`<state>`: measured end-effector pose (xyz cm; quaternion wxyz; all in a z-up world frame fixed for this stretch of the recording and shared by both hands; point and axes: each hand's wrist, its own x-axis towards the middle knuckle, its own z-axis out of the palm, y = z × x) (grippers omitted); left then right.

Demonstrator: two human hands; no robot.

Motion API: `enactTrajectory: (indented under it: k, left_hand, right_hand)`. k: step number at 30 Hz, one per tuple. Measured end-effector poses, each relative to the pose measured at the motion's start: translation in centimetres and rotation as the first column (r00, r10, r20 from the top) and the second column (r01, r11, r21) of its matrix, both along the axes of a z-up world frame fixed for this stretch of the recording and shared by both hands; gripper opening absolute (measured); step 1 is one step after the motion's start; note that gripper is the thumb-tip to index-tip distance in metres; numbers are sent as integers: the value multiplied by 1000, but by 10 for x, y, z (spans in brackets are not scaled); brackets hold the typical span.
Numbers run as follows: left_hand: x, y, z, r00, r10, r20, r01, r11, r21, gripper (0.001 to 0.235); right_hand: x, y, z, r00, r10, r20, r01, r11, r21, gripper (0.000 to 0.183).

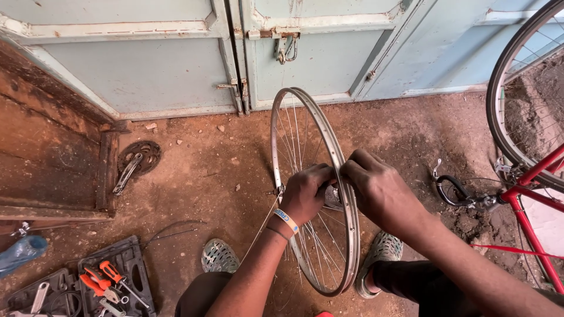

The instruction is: The person is sitting on the ground and working on a bicycle wheel, using a tool to tighten or adjust the spokes. The person rotates the wheel to access different sections and continues the adjustment process throughout the video.

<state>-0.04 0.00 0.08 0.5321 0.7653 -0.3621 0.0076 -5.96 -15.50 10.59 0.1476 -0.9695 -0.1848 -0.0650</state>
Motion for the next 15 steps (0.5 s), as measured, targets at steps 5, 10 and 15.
enactTrajectory:
  k: [5, 10, 15]
  left_hand:
    - [1, 1, -2, 1000, 20, 3, -20, 1000, -7, 16]
    - [1, -1, -5, 1000, 23, -13, -23, 1000, -10, 16]
    - [1, 1, -9, 1000, 30, -8, -30, 999, 13, 16]
  right_hand:
    - [1, 5, 6, 999, -31, -44, 36, 994, 102, 11]
    - [0, 5, 2, 999, -37, 7, 37, 999, -6, 9]
    - [2, 11, 15, 999, -36, 20, 34, 996, 88, 6]
